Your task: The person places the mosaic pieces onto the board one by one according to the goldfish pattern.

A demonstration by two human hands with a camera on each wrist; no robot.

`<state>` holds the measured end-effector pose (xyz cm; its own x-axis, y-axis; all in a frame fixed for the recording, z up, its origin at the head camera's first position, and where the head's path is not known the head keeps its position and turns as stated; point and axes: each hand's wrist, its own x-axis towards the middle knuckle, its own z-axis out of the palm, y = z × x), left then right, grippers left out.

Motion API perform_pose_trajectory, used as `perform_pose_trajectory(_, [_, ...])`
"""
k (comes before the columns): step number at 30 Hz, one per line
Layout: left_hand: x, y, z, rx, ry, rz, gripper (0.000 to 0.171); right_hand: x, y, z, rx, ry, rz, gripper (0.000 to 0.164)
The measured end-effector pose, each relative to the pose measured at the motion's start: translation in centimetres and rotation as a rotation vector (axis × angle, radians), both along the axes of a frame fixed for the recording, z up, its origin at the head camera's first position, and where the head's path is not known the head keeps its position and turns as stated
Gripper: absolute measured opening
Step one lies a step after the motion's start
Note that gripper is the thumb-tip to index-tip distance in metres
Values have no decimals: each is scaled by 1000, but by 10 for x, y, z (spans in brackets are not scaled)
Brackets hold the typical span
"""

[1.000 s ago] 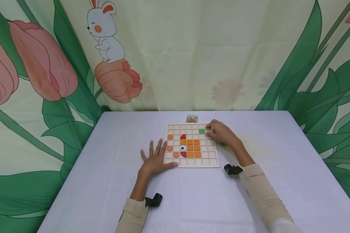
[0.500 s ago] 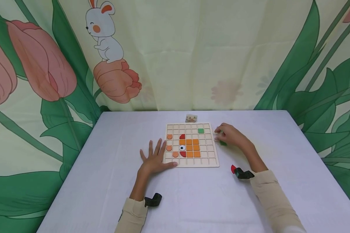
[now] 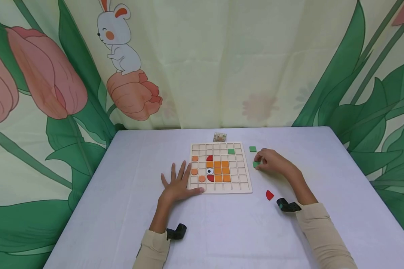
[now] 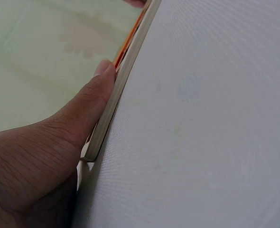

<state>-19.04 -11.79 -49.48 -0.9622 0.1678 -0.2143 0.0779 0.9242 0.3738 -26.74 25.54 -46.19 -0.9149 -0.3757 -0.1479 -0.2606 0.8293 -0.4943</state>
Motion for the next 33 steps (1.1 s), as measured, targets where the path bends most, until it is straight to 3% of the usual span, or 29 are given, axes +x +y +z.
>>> perform_pose_trajectory(26, [-1,-1,-1,4,1,-4,112,-6,-4,-3,-38,40,44,23])
perform_pose_trajectory(33, [-1,0,-1,16,15,7,112,-11,-8,-2,-55,109,58,25])
